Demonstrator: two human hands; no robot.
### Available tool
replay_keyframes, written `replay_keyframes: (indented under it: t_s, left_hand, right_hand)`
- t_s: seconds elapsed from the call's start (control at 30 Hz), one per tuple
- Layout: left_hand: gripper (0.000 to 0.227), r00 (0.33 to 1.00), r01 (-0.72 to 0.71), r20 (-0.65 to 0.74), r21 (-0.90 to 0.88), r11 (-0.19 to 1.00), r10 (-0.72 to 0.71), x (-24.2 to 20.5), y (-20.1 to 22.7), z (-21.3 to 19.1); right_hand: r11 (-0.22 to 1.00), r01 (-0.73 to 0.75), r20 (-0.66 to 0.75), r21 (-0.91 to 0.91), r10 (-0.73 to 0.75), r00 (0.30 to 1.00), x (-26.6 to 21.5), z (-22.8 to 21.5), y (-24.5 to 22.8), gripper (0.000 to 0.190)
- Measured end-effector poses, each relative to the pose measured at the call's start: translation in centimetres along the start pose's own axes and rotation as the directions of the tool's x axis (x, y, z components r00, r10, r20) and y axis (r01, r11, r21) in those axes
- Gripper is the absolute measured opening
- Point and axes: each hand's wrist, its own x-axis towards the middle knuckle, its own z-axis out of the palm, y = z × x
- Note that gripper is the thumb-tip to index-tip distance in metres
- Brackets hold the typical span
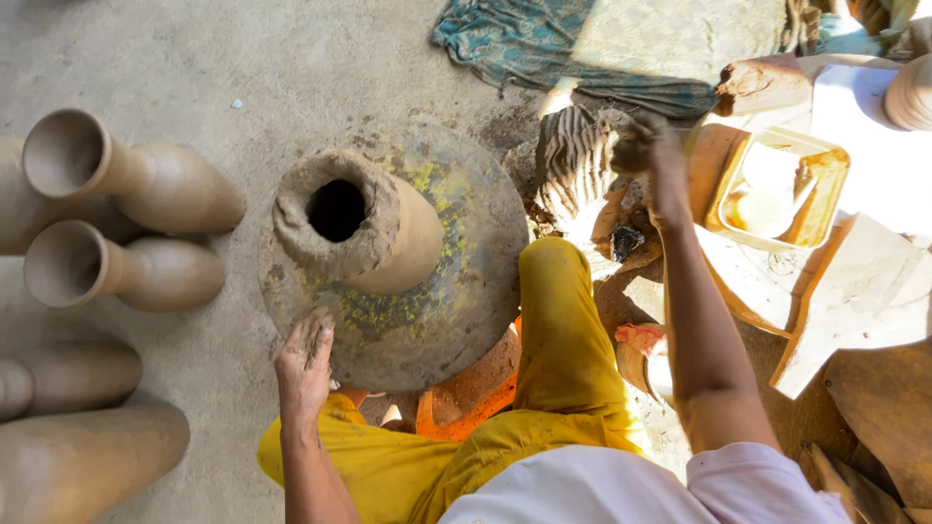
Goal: The person attaches a coil of clay to a vessel on a spinning potter's wheel and shapes the neck by hand. They then use a wet cloth and a wooden tool to smooth and refine the rim.
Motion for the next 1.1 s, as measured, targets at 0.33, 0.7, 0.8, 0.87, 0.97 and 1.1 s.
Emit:
replay_keyframes:
  t_s: [0.33,0.7,0.8,0.87,0.97,1.1]
  left_hand:
    - [0.099,0.899,-0.434,-0.102,-0.085,0.897,0.425,12.5,1.9,0.7]
    - [0.124,0.933,-0.354,0.126,0.153,0.923,0.337,15.3,5.6,3.5]
    - [0.127,0.917,-0.399,0.179,0.448,0.8,0.358,15.5,6.4,3.7]
    - [0.128,0.922,-0.386,0.214,0.587,0.712,0.323,15.5,7.2,3.2]
    - [0.122,0.957,-0.28,0.245,0.638,0.717,0.156,15.7,9.1,1.9]
    - [0.113,0.96,-0.27,0.101,0.565,0.78,0.26,17.2,12.5,2.4]
  right_hand:
    - [0.938,0.18,0.383,0.296,-0.289,0.877,-1.3,16.3,-6.9,0.091]
    - [0.943,-0.003,0.462,0.334,-0.161,0.872,-1.7,26.4,-14.4,0.079]
    - [0.938,0.01,0.456,0.348,-0.178,0.872,-2.2,25.8,-15.9,0.08]
    - [0.934,-0.008,0.477,0.357,-0.175,0.862,-2.3,25.2,-16.7,0.081]
    - [0.876,-0.156,0.512,0.456,-0.115,0.851,-1.5,23.4,-15.5,0.082]
    - [0.97,-0.174,0.462,0.17,0.078,0.883,-0.5,22.3,-9.1,0.092]
